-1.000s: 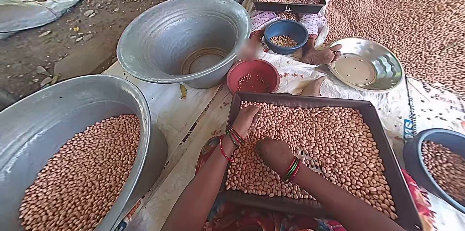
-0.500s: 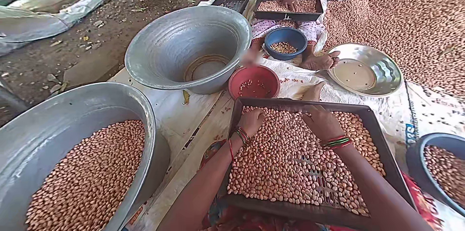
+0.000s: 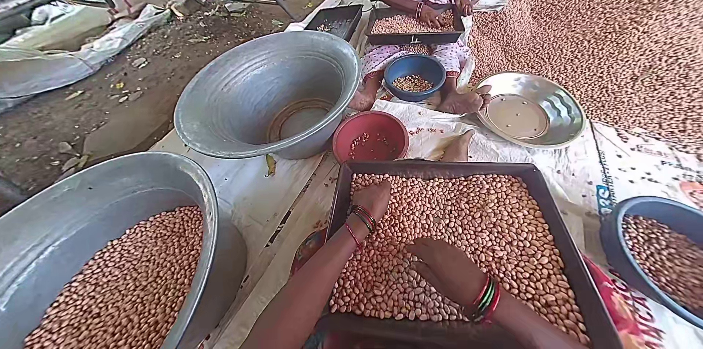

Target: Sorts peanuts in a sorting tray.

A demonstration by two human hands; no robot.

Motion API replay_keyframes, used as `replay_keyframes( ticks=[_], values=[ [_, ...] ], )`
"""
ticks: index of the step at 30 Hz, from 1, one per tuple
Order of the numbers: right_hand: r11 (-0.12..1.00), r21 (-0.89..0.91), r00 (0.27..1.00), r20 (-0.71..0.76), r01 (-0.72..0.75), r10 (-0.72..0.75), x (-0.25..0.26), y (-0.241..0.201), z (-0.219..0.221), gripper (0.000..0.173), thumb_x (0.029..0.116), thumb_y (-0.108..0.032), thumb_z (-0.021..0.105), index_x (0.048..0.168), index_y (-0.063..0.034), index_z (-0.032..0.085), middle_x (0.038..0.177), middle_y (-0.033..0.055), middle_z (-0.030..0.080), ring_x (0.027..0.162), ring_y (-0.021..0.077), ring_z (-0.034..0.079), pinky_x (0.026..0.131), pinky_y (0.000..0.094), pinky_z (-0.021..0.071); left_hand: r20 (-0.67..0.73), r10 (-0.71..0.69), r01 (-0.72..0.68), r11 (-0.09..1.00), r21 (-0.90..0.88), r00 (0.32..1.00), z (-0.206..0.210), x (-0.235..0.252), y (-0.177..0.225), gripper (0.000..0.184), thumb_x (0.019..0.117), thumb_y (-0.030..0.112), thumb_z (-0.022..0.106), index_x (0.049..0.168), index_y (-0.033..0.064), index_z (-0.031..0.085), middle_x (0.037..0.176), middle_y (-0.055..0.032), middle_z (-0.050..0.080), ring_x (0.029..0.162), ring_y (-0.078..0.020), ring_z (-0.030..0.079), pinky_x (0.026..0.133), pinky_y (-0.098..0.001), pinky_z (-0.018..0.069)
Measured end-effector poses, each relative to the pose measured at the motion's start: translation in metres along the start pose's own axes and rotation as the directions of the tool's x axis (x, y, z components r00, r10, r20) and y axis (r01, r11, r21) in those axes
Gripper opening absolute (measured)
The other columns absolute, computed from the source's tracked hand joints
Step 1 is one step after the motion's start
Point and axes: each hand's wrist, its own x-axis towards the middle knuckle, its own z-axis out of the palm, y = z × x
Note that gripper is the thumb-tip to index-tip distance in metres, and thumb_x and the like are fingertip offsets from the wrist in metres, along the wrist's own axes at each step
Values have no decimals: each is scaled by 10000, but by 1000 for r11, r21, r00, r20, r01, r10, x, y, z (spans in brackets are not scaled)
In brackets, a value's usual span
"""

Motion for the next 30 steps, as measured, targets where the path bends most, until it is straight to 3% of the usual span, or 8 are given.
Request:
replay_keyframes(
  ticks=[6,8,11,13,16,22,27,30],
  values=[
    [980,82,950,-241,-182,197,-15,39,-43,363,1080,-142,480,1369,28,621,1358,273,630,1278,436,602,1086,585,435,-98,21,-48,957,-286,995,2,6,-12,414,1119,215,337,1380,-31,542,1298,-258,640,1237,-389,621,1054,-552,453],
    [973,111,902,-367,-200,227,-11,54,-58,354,1080,-117,462,1342,55,628,1341,286,634,1268,441,605,1086,579,433,-160,34,-118,828,-548,986,5,-1,-21,355,1102,170,403,1295,-66,584,1094,-220,652,983,-303,637,916,-458,489],
    [964,174,813,-520,-199,261,10,64,-70,320,1074,-79,467,1282,44,675,1276,274,672,1206,442,638,1036,598,454,-232,-49,-210,270,-940,972,21,-18,-27,163,1085,85,432,990,15,544,584,55,412,437,-6,375,438,-148,335],
    [966,157,801,-541,-204,257,31,62,-71,302,1070,-71,480,1259,28,694,1265,260,680,1196,443,641,1015,615,458,-141,-72,-151,-169,-974,987,25,-30,-28,264,1093,77,348,866,111,477,500,98,386,359,30,330,360,-116,289],
    [980,-28,833,-531,-198,153,67,64,-54,314,1059,-49,462,1249,18,703,1243,258,688,1183,456,647,993,609,485,-143,-10,-130,-482,-867,990,36,-43,-36,437,1075,138,208,750,187,497,485,107,449,361,32,378,365,-115,304],
    [939,-210,874,-461,-272,150,98,49,-39,293,1053,-27,436,1189,75,675,1192,291,676,1148,488,638,942,615,482,-1,-8,-4,-437,-899,1000,47,-58,-28,387,1116,184,226,871,135,523,528,82,481,365,24,383,360,-113,318],
    [1000,-5,976,-216,5,-6,52,-7,-57,356,1071,-108,451,1348,33,625,1297,249,662,1193,407,647,1015,569,477,209,115,232,-259,-938,971,50,-57,-21,469,1142,370,203,983,98,549,555,50,486,377,-1,375,359,-137,304],
    [994,-25,989,-100,105,-107,15,-10,-48,295,1045,-95,495,1223,50,681,1167,269,701,1078,441,685,903,608,510,230,197,273,-231,-934,953,53,-58,-21,491,1135,407,179,954,130,542,575,53,508,393,1,379,370,-138,302]
  ],
)
